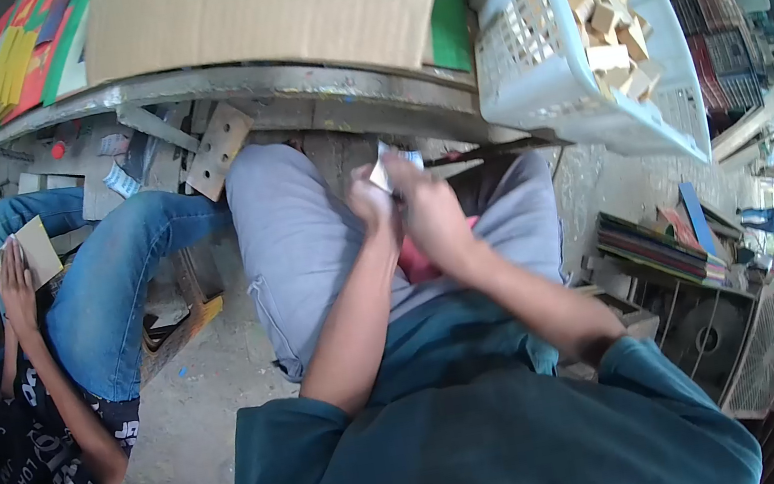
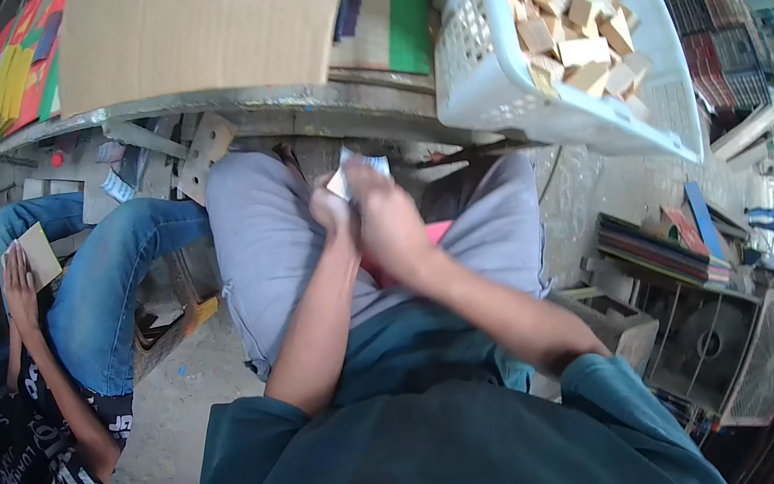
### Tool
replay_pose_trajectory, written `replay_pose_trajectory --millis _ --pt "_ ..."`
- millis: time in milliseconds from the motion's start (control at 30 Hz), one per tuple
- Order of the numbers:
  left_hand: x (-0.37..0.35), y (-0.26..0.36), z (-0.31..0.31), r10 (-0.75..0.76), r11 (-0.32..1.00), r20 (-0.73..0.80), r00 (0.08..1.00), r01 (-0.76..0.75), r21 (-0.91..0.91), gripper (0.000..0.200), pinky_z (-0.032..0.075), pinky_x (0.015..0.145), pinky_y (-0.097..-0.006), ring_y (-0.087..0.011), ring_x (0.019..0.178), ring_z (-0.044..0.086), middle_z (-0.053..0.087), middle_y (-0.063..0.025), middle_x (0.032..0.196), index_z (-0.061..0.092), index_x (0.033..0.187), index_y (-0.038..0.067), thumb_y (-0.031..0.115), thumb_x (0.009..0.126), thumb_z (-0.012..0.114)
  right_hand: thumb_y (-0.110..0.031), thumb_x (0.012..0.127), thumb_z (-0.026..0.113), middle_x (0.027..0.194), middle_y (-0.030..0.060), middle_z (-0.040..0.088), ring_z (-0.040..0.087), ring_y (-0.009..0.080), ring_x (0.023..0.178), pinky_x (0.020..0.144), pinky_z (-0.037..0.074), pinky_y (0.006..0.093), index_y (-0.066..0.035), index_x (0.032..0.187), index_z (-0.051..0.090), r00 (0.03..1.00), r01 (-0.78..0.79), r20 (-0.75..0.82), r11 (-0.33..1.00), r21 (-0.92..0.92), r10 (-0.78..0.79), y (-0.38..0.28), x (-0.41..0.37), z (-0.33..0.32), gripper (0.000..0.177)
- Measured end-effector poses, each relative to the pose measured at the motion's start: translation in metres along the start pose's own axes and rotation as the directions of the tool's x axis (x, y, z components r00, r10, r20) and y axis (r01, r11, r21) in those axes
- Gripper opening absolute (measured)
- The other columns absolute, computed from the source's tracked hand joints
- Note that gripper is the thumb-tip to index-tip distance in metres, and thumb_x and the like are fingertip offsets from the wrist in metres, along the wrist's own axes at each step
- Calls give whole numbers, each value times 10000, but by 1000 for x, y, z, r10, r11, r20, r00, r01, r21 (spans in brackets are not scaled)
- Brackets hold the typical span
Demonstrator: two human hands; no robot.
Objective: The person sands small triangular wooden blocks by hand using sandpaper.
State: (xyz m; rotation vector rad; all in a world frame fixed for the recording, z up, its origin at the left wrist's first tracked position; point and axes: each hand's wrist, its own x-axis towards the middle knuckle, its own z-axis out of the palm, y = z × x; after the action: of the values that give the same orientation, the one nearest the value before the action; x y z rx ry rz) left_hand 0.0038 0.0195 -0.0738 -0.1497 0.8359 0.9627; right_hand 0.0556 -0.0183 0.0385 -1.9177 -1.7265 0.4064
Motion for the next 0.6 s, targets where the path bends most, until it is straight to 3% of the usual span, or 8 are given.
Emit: replay_pose_trajectory --millis 67,200,300,367,433,467,533,600 --pt "53 -16 -56 -51 986 286 957 94 -136 289 499 569 -371 -221 589 608 610 -40 702 634 799 59 281 856 457 113 688 526 1098 275 607 607 436 966 834 513 443 47 1225 529 975 211 -56 974 -85 -216 -23 -20 -5 541" --pt "-23 5 39 156 976 -190 969 -122 179 269 503 572 -358 -205 601 611 628 -71 733 640 794 28 236 854 480 97 693 545 1122 260 604 604 433 976 820 516 444 37 1229 535 998 -54 11 998 39 54 28 11 -2 539" --pt "6 -1 7 126 988 -109 986 -116 98 267 501 584 -329 -185 629 618 638 -75 755 651 819 23 229 858 484 109 687 537 1150 264 592 592 417 1040 859 504 437 40 1242 530 997 63 -46 997 45 -61 -1 -9 -3 560" --pt "36 -13 -40 91 994 218 972 -76 -75 256 488 616 -301 -183 661 611 628 -74 748 641 811 8 232 848 523 133 713 508 1241 267 548 525 370 1194 971 444 420 35 1260 527 995 102 9 995 2 -102 -24 -21 -12 555" --pt "-15 8 20 217 952 -42 975 -201 232 246 468 601 -291 -174 639 589 611 -56 729 623 806 -2 221 846 524 124 728 510 1198 280 564 565 396 1118 919 480 417 42 1252 525 993 90 -86 993 72 -84 -1 -8 -8 530" --pt "-18 3 34 250 946 -160 955 -206 249 247 455 604 -298 -165 640 572 600 -51 734 611 794 -6 208 848 499 79 705 538 1163 287 573 584 418 1043 893 489 439 70 1240 501 996 -89 -11 994 70 90 9 3 -9 537" --pt "-25 5 36 320 889 -74 944 -273 367 262 462 623 -318 -166 661 574 605 -73 757 609 776 -17 200 850 483 88 709 536 1147 298 574 582 422 1046 867 505 436 79 1235 497 991 -132 37 988 85 129 13 6 -9 528" --pt "-15 7 23 303 902 -34 952 -275 332 285 459 586 -308 -161 620 568 604 -59 722 621 782 -27 208 858 479 103 714 509 1198 302 551 553 430 1113 933 477 442 77 1258 485 998 48 -30 998 45 -47 -1 -13 -4 545"
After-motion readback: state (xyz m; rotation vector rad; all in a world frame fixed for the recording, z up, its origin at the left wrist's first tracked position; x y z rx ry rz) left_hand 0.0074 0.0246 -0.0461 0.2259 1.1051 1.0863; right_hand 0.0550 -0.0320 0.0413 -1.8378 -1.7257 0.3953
